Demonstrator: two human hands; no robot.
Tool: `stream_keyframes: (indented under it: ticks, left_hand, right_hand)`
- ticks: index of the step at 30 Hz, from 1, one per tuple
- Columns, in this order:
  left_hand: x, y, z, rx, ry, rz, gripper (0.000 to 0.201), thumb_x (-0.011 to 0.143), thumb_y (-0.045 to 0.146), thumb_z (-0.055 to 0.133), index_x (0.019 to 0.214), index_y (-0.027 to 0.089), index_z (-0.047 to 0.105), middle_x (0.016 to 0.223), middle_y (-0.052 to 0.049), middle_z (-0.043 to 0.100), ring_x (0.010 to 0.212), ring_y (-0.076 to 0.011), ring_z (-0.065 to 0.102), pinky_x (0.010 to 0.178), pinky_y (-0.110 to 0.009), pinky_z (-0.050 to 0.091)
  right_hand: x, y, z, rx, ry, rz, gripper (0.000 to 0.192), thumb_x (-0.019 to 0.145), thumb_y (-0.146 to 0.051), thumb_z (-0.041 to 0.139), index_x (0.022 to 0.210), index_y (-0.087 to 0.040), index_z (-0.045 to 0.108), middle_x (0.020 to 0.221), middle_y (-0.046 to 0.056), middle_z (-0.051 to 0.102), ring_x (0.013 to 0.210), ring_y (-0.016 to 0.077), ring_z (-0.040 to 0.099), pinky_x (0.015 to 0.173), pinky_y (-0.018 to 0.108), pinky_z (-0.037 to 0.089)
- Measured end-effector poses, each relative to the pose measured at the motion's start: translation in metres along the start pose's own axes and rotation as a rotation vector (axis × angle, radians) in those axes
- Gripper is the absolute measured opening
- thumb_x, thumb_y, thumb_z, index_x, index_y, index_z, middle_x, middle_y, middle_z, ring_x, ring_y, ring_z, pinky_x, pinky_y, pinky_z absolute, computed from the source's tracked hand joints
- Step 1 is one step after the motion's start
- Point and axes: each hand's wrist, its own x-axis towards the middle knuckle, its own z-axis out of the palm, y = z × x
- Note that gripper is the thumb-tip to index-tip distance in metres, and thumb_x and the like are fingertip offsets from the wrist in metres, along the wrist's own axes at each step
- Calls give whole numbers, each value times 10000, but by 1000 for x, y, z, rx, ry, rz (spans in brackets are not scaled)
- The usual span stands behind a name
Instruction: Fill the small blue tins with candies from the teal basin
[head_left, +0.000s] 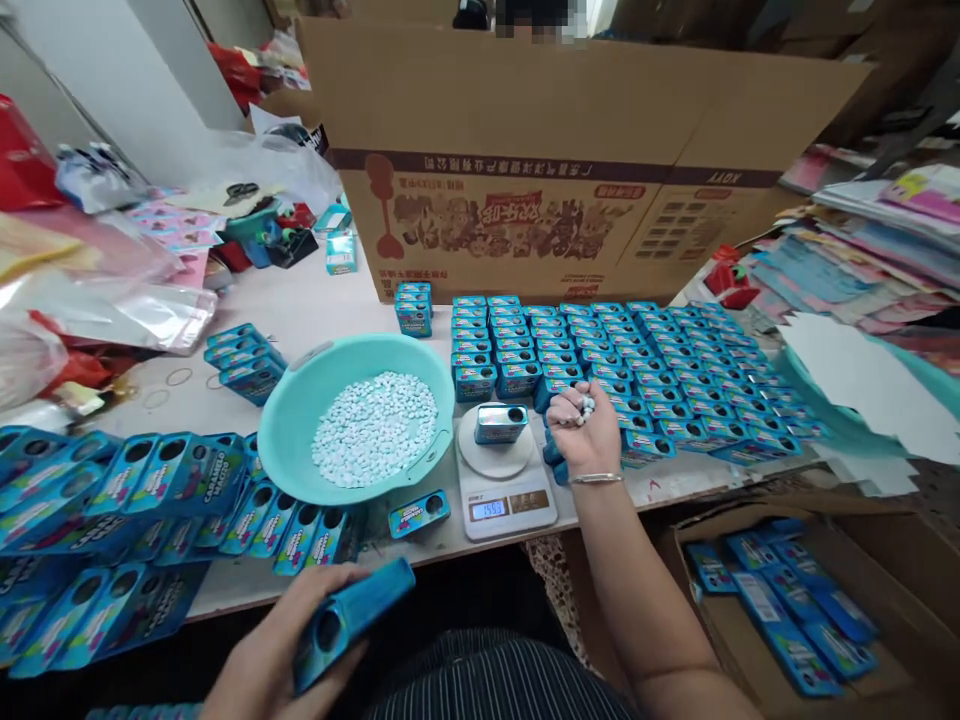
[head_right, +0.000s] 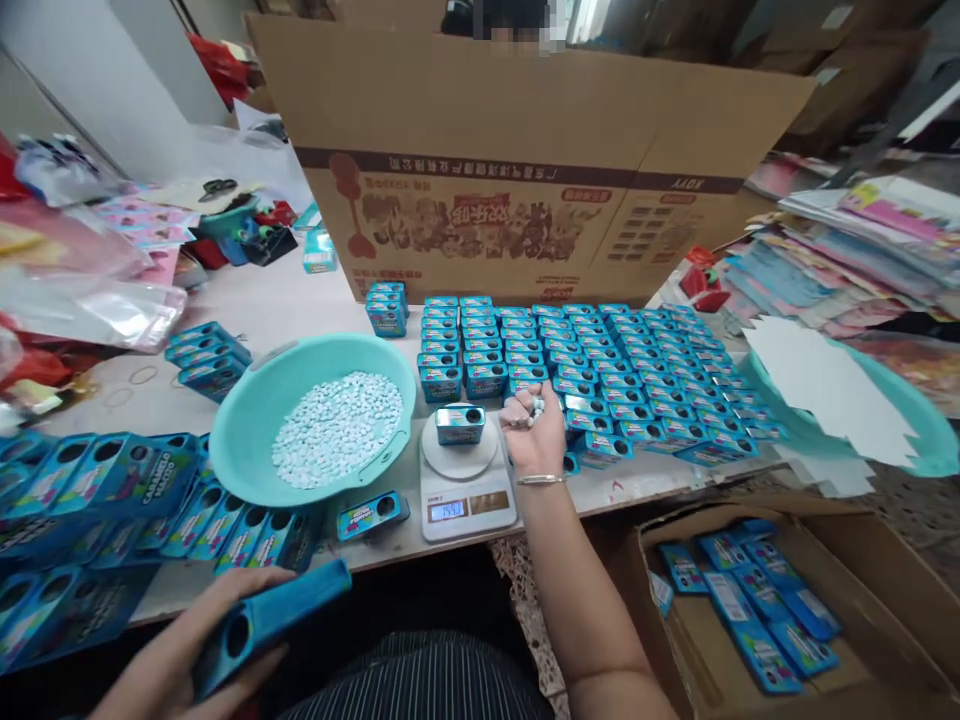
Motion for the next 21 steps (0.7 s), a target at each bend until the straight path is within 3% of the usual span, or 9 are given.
stream_keyframes:
  ticks: [4,10,15,21]
  left_hand:
    - [-12,-18,36,-58,17,-57,384,839,334,588,1221,296,570,1134,-36,699,994,-222,697,834,-287,579]
    - [5,-33,59,29,-72,167,595,768,103,516,1327,305,487,1244,-46,663,1117,-208,659,889,-274,563]
    - [23,-24,72,109,-89,298,691,691,17,457,1339,259,453,1247,-59,648,1167,-206,615,975,-303,526]
    - [35,-10,82,166,-126,249,701,623,-29,423,1260,251,516,1148,-62,634,1033,-210,628,862,-311,555]
  right_hand:
    - [8,12,14,-137,-19,-59,336,917,-393,572,681,-211,417,480,-117,315,329,35,244,324,155,266]
    - [14,29,23,-245,6,-156,366,879,-425,624,673,-210,412,481,-122,313,342,29,252,358,152,299]
    - [15,34,23,-285,33,-230,328,887,-401,614,687,-207,440,494,-121,344,360,28,283,440,171,399]
    - [19,37,22,-312,19,-250,373,861,-466,634,678,-207,438,493,-115,338,359,32,266,372,162,306]
